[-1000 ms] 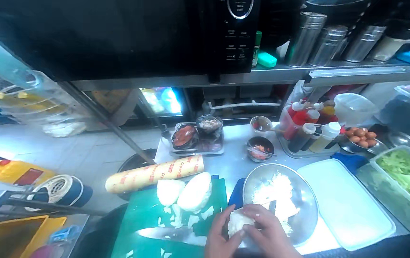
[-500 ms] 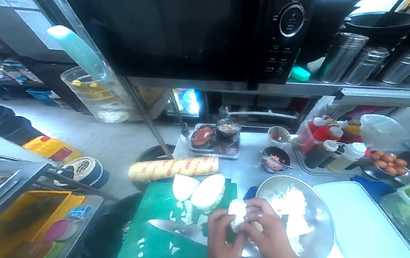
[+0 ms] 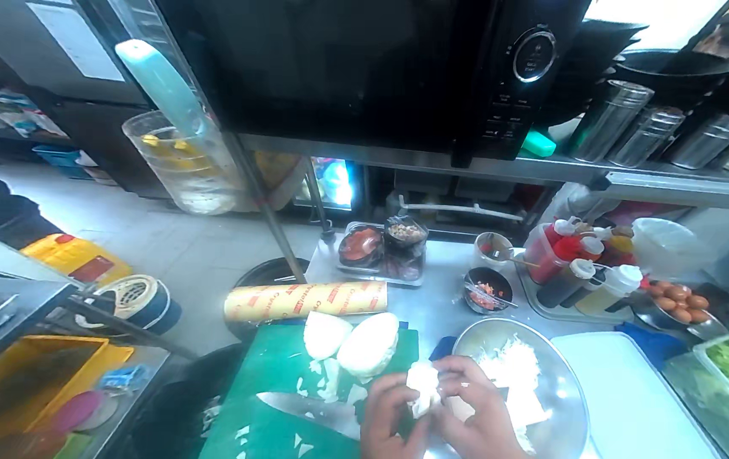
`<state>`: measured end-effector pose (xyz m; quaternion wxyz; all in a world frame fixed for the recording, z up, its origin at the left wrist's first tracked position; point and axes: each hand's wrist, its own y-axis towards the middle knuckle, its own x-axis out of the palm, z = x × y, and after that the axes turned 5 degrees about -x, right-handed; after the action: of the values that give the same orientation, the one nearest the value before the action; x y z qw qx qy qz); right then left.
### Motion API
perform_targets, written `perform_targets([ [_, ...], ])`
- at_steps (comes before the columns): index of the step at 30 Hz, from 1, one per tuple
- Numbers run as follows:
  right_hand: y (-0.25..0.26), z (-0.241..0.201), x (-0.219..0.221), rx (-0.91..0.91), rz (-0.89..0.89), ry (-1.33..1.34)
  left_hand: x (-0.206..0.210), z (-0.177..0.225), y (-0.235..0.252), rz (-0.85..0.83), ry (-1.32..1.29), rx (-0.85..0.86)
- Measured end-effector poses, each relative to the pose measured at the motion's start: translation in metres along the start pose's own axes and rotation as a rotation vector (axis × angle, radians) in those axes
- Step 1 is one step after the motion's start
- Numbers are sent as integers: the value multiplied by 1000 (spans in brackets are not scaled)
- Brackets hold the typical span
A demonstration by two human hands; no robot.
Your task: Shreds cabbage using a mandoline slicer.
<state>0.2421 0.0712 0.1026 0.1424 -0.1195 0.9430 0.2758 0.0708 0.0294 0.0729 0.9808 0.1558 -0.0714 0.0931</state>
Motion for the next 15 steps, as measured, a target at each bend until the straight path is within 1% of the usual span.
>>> perform_targets([
  [5, -6, -4, 7, -11, 135, -85, 4, 3, 1, 27, 27, -9],
  [8, -11, -5, 12, -7, 151, -176, 6, 3, 0, 43, 79, -17],
  [11, -13, -7, 13, 56, 156, -109, 7, 3, -1, 43, 65, -55],
  [15, -10, -14, 9, 157, 224, 1, 2, 7, -2, 34, -14, -205],
])
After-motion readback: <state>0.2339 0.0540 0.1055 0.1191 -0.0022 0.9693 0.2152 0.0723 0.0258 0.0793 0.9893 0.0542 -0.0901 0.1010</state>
